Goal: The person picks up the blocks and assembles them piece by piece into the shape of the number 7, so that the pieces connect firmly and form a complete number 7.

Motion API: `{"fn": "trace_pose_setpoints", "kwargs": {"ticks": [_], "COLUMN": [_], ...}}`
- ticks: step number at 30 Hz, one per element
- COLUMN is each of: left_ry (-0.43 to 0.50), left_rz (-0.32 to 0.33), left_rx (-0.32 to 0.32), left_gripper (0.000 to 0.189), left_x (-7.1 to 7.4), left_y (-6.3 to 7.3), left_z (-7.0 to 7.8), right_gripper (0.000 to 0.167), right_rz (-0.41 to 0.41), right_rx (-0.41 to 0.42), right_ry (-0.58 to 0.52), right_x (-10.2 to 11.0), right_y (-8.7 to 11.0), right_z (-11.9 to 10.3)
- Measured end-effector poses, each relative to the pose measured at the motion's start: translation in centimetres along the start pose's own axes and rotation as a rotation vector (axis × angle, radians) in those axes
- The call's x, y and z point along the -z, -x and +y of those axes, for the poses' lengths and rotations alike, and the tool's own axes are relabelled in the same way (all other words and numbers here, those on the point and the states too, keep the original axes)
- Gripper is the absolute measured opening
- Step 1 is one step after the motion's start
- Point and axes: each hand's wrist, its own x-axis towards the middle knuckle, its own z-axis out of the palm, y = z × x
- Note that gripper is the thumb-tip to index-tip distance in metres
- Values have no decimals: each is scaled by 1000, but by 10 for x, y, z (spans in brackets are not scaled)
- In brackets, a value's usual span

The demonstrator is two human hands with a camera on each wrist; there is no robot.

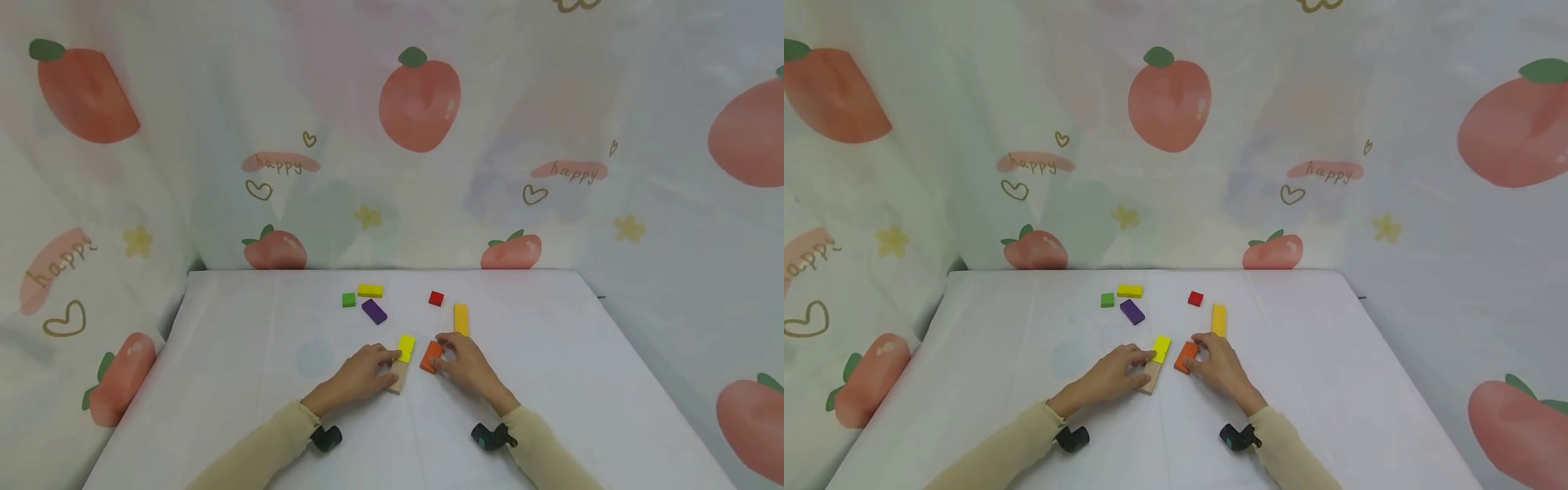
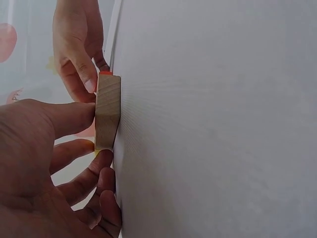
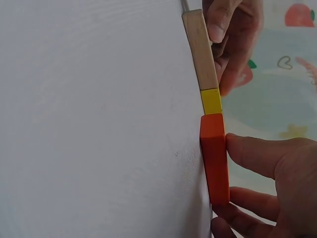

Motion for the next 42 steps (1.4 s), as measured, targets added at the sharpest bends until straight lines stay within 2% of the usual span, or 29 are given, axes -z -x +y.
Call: {"fn": "trace_pose_setpoints", "kwargs": {"ticks": [5,25,36,42], "left_ry": [-15,-9,-9,-13], "left_rz": [10,13,-6,-9], "left_rx": [8,8,32,23], "left_gripper": [51,50,51,51], "left_x": [-1,2,0,1], "left_y": [0,1,-1,1], "left_z": [0,3,1,4], "right_gripper": [40,45,43,45], "right_rz": [15,37,63,68], "right_rx": [32,-21,13,33], "right_ry": [4,7,-54,-105], "right_x": [-2,-2,-1,-1], "right_y": [-1,0,3,7], "right_z": [1,-4,-5,-5]}}
